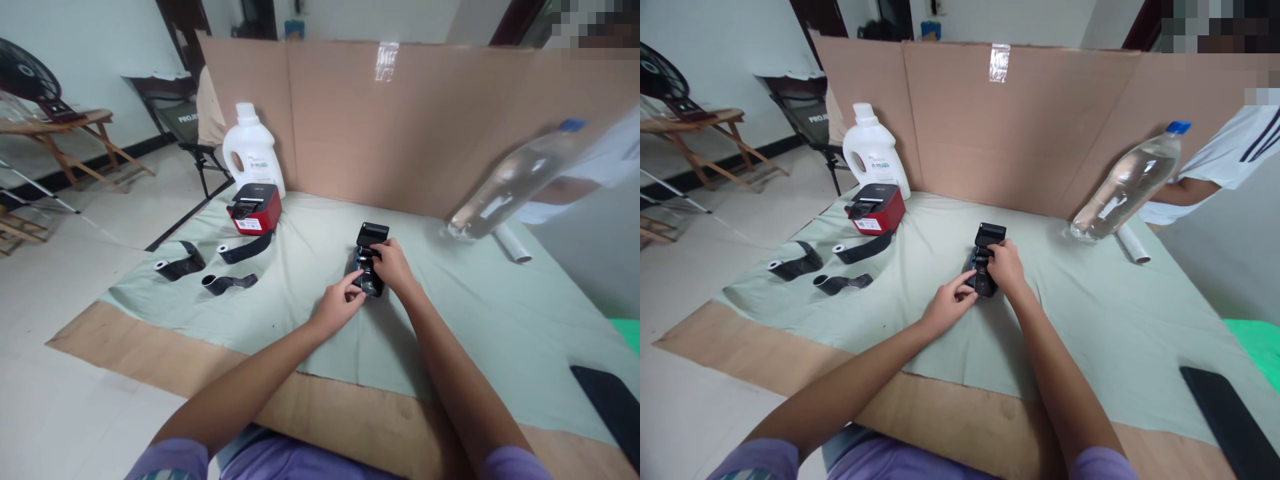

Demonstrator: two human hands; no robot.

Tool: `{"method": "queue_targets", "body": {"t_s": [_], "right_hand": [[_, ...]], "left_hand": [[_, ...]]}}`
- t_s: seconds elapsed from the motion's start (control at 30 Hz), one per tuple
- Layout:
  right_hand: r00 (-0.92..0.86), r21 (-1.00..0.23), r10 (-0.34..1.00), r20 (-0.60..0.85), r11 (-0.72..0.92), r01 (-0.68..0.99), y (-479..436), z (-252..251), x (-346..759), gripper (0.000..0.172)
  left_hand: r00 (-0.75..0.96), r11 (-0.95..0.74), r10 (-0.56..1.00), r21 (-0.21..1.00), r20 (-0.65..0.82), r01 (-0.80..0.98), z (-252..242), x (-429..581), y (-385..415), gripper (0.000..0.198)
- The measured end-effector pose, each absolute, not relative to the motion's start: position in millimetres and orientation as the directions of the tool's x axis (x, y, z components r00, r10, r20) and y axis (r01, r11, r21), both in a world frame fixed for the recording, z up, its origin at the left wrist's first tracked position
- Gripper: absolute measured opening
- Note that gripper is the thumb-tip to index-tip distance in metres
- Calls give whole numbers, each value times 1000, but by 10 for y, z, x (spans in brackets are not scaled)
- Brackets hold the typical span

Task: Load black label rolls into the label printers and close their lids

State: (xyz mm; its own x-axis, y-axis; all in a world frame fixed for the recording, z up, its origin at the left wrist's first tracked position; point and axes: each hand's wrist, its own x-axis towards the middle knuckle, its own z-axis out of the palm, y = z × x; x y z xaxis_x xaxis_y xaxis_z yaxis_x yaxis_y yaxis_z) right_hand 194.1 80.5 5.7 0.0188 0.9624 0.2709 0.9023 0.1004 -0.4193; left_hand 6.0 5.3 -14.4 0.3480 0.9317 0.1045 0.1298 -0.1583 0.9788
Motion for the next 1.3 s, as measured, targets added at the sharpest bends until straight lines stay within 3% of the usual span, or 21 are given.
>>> {"method": "queue_targets", "body": {"t_s": [0.13, 0.3, 0.47, 0.67, 0.8, 0.9, 1.03, 1.13, 1.3], "right_hand": [[74, -453, 950, 303, 76, 889, 802, 45, 1917, 38], [181, -532, 889, 420, 80, 843, 850, 79, 1946, 55], [52, -594, 902, 428, 237, 769, 915, 83, 2044, 61], [-21, -599, 915, 402, 280, 750, 963, 44, 2095, 64], [-21, -607, 901, 433, 309, 732, 960, 82, 2104, 58], [8, -615, 898, 439, 294, 732, 924, 182, 2118, 39], [-64, -608, 931, 360, 286, 740, 828, 364, 2139, 24], [-161, -576, 965, 205, 252, 778, 739, 458, 2147, 22], [-126, -520, 990, 67, 143, 842, 641, 502, 2131, 31]], "left_hand": [[351, -151, 929, 987, 120, 62, -160, 83, 60, 50], [349, -142, 929, 990, 124, 25, -193, 113, 83, 53], [358, -123, 927, 992, 111, 9, -198, 105, 109, 58], [387, -152, 917, 982, 99, 108, -174, 78, 107, 36], [441, -162, 894, 977, 86, 138, -182, 71, 98, 28], [453, -168, 887, 975, 87, 143, -201, 68, 98, 27], [439, -176, 894, 971, 90, 160, -217, 67, 101, 26], [444, -185, 891, 968, 91, 171, -201, 63, 99, 26], [444, -175, 893, 966, 75, 188, -155, 47, 93, 27]]}}
